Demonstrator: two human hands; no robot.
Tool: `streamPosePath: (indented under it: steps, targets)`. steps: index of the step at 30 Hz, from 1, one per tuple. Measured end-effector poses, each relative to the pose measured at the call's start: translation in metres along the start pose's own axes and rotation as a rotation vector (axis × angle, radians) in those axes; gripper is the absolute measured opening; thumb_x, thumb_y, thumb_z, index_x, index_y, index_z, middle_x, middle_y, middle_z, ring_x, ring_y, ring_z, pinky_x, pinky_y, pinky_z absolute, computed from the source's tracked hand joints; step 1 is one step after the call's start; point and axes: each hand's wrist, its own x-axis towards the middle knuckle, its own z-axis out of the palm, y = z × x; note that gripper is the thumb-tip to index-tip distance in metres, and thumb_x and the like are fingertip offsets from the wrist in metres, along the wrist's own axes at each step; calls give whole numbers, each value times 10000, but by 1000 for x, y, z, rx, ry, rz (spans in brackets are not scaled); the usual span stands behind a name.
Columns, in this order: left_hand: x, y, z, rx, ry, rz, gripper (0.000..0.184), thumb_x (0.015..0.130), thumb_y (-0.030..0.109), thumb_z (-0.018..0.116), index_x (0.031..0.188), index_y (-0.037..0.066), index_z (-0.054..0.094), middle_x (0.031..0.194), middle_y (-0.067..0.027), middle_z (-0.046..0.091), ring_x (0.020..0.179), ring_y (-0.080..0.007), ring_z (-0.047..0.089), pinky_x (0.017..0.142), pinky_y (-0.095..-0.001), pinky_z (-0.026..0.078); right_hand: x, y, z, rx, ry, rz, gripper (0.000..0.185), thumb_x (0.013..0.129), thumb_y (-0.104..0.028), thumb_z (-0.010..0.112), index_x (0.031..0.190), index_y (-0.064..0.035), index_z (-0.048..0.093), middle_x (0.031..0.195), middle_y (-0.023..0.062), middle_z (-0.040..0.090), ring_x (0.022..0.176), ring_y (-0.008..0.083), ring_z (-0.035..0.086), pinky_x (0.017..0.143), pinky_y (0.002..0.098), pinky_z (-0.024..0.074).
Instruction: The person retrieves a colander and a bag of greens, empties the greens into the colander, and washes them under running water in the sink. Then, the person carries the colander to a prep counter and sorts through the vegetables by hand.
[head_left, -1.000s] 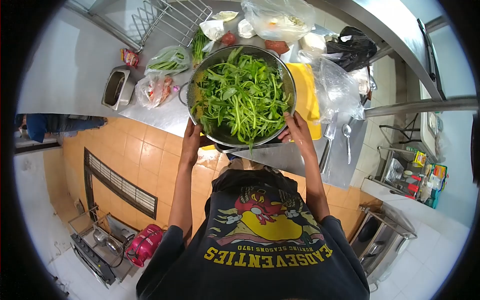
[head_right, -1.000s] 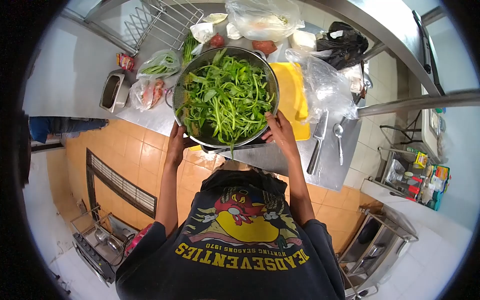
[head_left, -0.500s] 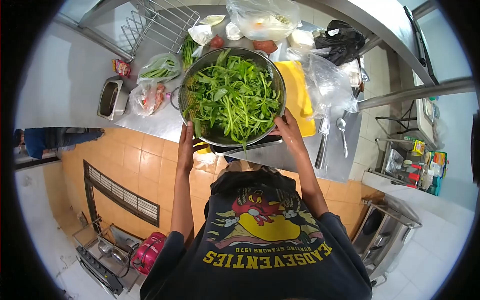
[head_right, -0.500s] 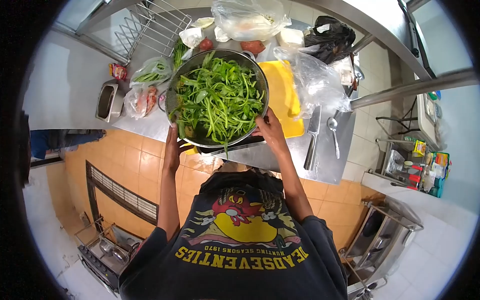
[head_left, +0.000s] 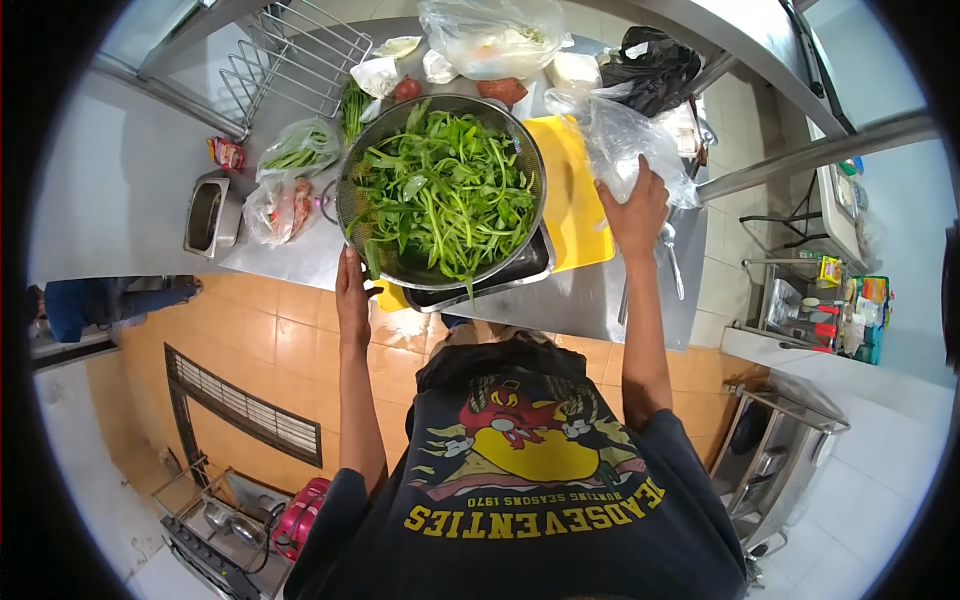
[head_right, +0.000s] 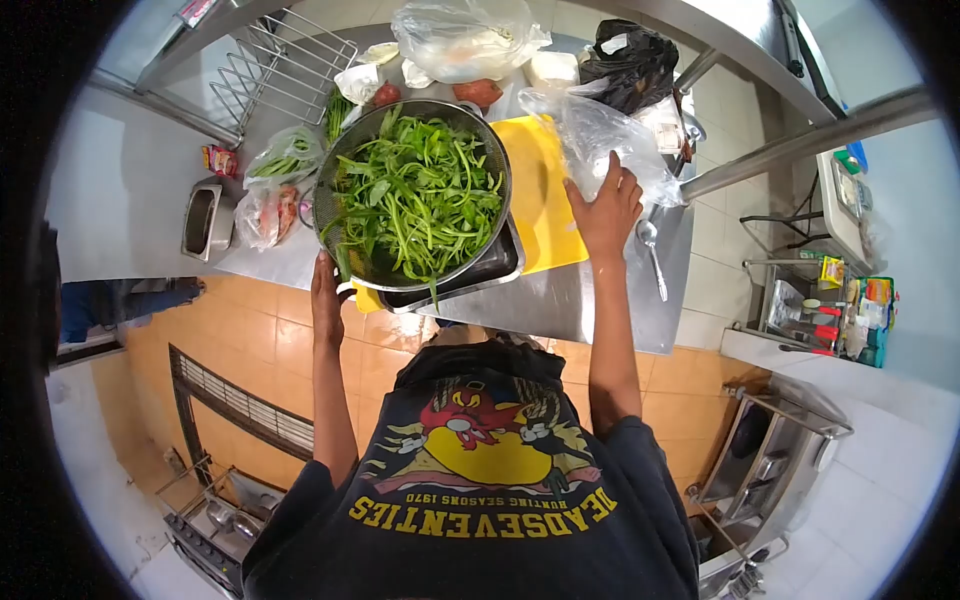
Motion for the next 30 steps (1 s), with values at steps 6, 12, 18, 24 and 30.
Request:
streamPosePath:
  steps: [6, 12, 18, 24, 30]
  targets:
    - [-2, 15, 12, 92, 365, 342, 347, 932, 289, 489, 1220, 97, 484, 847, 7, 414, 758, -98, 368, 687, -250, 343, 20, 41, 18, 682, -89, 215, 107, 876, -78, 505, 941, -41, 582, 883, 85, 584, 810, 179, 562, 725, 283, 450]
    - [-3, 41, 29, 148, 336, 543, 288, 917, 183, 500, 1175, 54, 501, 916, 8, 463, 777, -84, 400, 649, -233, 337, 62, 24, -38, 1046, 3, 433, 140, 934, -134, 452, 984, -31, 533, 924, 29, 568, 848, 109, 536, 790, 258, 428]
    - [-13, 66, 63, 150, 292, 653, 273, 903, 147, 519, 1157, 48, 522, 937, -24, 485, 796, -89, 416, 676, -242, 362, 62, 31, -58, 1189, -200, 414, 184, 934, -165, 483, 1015, -17, 556, 931, 33, 589, 905, 148, 596, 844, 256, 432]
    - [-12, 101, 124, 126, 12, 722, 392, 862, 201, 607, 1197, 36, 492, 1052, -85, 529, 937, -167, 477, 827, -295, 394, 62, 31, -58, 1142, -344, 446, 193, 936, -195, 485, 1007, -32, 559, 927, 29, 613, 869, 116, 587, 800, 259, 451]
    - [3, 133, 206, 747, -146, 1120, 573, 791, 329, 658, 1233, 20, 461, 1149, -227, 539, 990, -328, 547, 850, -387, 426, 61, 24, -67, 1224, -408, 448, 189, 941, -203, 479, 997, -37, 551, 908, 23, 610, 839, 103, 578, 775, 260, 468]
